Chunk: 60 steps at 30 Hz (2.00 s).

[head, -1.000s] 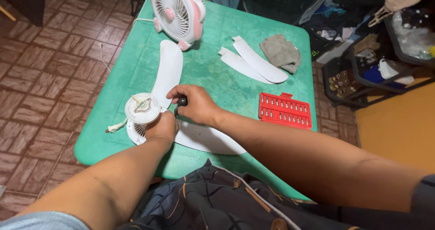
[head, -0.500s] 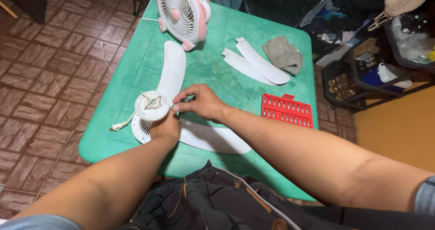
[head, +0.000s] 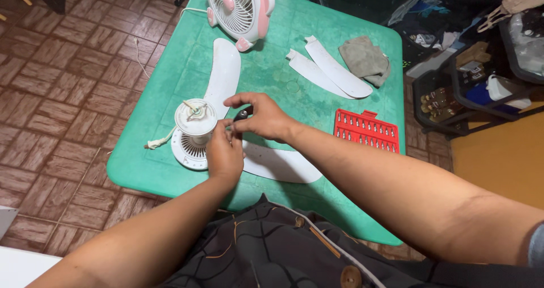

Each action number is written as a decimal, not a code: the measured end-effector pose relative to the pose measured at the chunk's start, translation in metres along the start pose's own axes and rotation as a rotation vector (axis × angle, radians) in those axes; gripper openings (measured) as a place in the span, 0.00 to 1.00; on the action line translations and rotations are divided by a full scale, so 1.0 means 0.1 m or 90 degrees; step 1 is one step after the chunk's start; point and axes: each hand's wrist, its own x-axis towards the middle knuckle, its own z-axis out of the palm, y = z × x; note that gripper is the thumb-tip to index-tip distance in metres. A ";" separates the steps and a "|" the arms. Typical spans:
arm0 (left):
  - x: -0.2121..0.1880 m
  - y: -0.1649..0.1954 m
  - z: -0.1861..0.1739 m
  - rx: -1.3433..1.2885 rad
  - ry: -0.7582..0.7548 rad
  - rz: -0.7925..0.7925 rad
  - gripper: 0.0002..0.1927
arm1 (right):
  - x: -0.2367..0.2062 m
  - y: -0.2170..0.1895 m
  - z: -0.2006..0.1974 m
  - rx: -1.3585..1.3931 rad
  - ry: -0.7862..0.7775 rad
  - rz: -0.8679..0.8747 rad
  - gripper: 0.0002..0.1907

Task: The person services a disassembled ceiling fan on a green table, using a screwdriver with bits from a red case to unscrew and work on the fan motor housing. They hold the motor steady with one hand while driving screws, repositioning the fan body repeatedly during the work.

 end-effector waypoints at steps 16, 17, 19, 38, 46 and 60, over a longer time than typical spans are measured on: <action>0.00 0.05 0.15 0.023 0.071 0.041 0.15 | -0.16 -0.17 0.05 -0.197 0.147 0.044 0.15; 0.00 0.05 0.14 0.041 0.052 0.034 0.17 | -0.16 -0.17 0.05 -0.179 0.141 0.021 0.14; -0.02 0.02 0.12 0.076 0.013 0.022 0.23 | -0.16 -0.17 0.05 -0.155 0.120 -0.019 0.14; 0.18 0.05 -0.07 0.178 -0.019 0.046 0.14 | -0.10 -0.19 0.05 -0.011 0.093 0.043 0.15; 0.32 -0.13 -0.12 0.404 -0.021 -0.012 0.22 | -0.02 -0.03 -0.01 0.027 0.071 0.040 0.15; 0.78 -0.23 0.15 0.578 -0.086 -0.084 0.13 | 0.02 0.01 -0.32 0.050 0.132 0.090 0.14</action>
